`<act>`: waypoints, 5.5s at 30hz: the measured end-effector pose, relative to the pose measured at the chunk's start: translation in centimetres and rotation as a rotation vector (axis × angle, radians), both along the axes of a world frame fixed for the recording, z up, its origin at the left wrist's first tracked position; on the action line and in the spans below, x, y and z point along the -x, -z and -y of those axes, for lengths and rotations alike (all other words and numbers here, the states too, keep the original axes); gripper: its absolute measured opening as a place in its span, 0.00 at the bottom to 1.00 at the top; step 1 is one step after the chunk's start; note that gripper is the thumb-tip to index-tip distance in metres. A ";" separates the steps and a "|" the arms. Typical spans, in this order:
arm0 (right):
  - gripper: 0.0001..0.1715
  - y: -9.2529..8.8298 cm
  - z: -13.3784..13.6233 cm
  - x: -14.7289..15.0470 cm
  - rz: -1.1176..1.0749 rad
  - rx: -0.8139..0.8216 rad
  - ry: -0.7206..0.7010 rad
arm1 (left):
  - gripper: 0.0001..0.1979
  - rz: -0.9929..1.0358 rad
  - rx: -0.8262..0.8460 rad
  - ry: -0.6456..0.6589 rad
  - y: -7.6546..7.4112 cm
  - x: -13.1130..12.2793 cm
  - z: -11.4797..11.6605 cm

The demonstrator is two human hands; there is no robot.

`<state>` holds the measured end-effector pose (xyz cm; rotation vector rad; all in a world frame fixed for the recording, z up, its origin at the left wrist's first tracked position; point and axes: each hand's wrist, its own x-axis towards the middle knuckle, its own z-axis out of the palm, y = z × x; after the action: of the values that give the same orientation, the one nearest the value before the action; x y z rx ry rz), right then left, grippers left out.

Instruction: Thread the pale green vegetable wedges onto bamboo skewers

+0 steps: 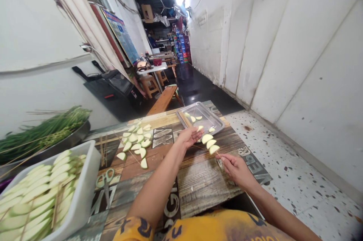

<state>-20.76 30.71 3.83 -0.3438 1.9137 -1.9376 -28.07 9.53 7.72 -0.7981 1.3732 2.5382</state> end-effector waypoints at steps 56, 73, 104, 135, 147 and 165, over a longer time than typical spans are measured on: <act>0.29 -0.4 0.6 0.0 -0.044 -0.034 0.020 | 0.02 -0.076 0.029 -0.027 0.2 -1.2 -1.3; 0.29 -0.3 0.8 -0.1 -0.043 -0.007 0.003 | 0.03 -0.077 0.033 -0.034 0.6 -1.5 -1.1; 0.27 1.4 1.1 0.7 -0.074 -0.015 0.028 | 0.02 -0.043 0.064 -0.021 0.3 -2.2 -1.9; 0.19 2.0 1.9 1.0 -0.613 -0.360 -0.119 | 0.03 -0.174 0.064 -0.252 2.0 -4.5 1.5; 0.22 1.9 3.1 -0.1 0.100 0.012 -0.206 | 0.04 -0.265 -0.068 -0.219 3.1 -4.9 2.2; 0.18 0.9 2.7 0.0 0.467 0.174 -0.327 | 0.04 -0.232 -0.008 -0.260 2.9 -5.7 2.8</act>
<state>-20.74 27.98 2.91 -0.2105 1.3098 -1.7743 -22.40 6.70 4.78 -0.7437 1.4038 2.9140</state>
